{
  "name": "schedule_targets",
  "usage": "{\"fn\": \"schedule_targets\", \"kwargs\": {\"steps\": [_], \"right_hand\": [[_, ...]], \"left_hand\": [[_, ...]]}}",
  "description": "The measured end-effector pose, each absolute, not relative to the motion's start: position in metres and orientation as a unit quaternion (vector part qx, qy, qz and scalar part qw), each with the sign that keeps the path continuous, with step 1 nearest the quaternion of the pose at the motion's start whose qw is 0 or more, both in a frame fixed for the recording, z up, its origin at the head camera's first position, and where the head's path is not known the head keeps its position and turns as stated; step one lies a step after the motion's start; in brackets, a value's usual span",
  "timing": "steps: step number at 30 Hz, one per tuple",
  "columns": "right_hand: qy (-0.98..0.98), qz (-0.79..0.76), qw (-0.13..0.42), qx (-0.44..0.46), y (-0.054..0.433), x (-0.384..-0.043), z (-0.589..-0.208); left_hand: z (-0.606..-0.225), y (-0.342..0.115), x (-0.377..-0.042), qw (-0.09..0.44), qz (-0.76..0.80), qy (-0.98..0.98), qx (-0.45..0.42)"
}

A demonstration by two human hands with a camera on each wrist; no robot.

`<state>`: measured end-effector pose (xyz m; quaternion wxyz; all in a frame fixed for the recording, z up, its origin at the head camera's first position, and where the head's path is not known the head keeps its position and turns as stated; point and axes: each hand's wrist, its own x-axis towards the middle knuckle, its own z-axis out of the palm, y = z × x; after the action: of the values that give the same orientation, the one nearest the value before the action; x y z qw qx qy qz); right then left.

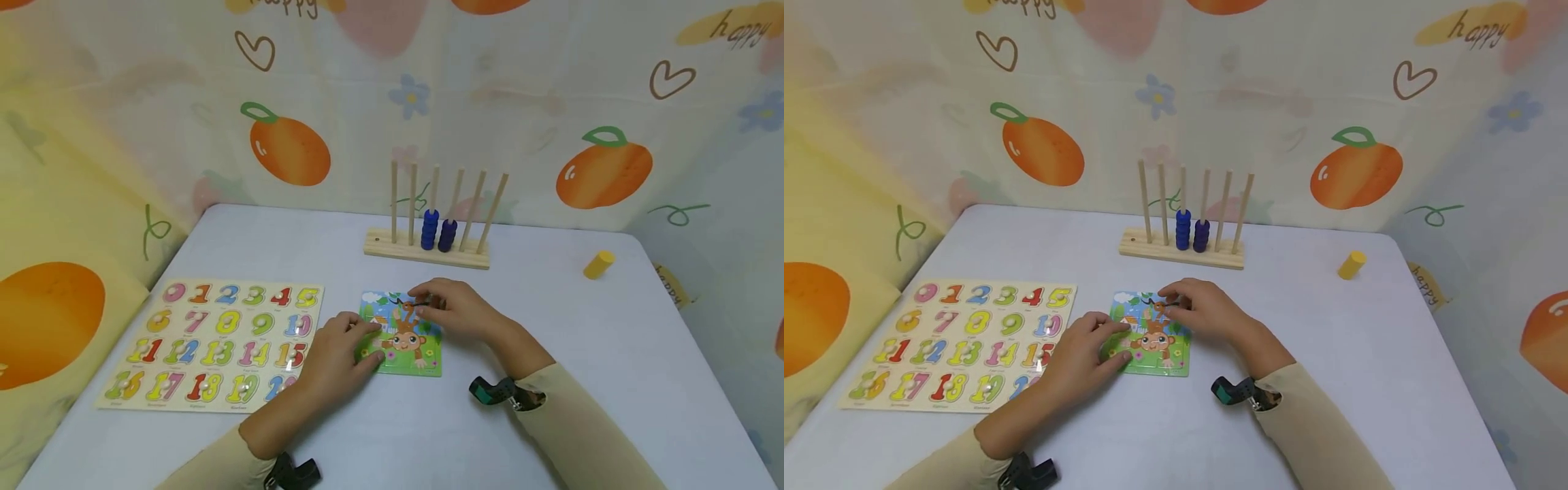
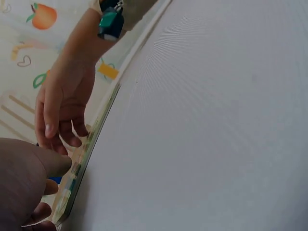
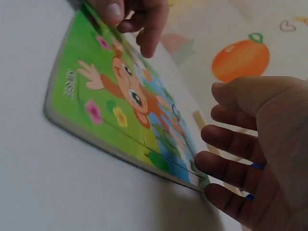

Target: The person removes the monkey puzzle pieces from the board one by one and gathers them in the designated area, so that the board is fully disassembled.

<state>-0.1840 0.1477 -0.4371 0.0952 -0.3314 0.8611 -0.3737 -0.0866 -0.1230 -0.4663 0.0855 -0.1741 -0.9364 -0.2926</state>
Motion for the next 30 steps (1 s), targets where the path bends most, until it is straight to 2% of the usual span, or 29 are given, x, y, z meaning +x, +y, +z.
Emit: {"fn": "schedule_targets", "kwargs": {"steps": [6,18,23,30], "right_hand": [[0.850,-0.431,0.103,-0.285,0.125,-0.192,-0.443],[0.840,-0.448,0.114,-0.283,0.090,-0.207,-0.456],[0.854,-0.426,0.126,-0.270,0.084,-0.209,-0.457],[0.868,-0.375,0.129,-0.300,0.081,-0.212,-0.454]], "left_hand": [[-0.475,-0.122,-0.090,0.088,-0.305,-0.936,-0.152],[-0.480,-0.119,-0.094,0.079,-0.302,-0.938,-0.152],[-0.478,-0.120,-0.094,0.073,-0.299,-0.939,-0.152],[-0.477,-0.122,-0.093,0.068,-0.301,-0.940,-0.148]]}}
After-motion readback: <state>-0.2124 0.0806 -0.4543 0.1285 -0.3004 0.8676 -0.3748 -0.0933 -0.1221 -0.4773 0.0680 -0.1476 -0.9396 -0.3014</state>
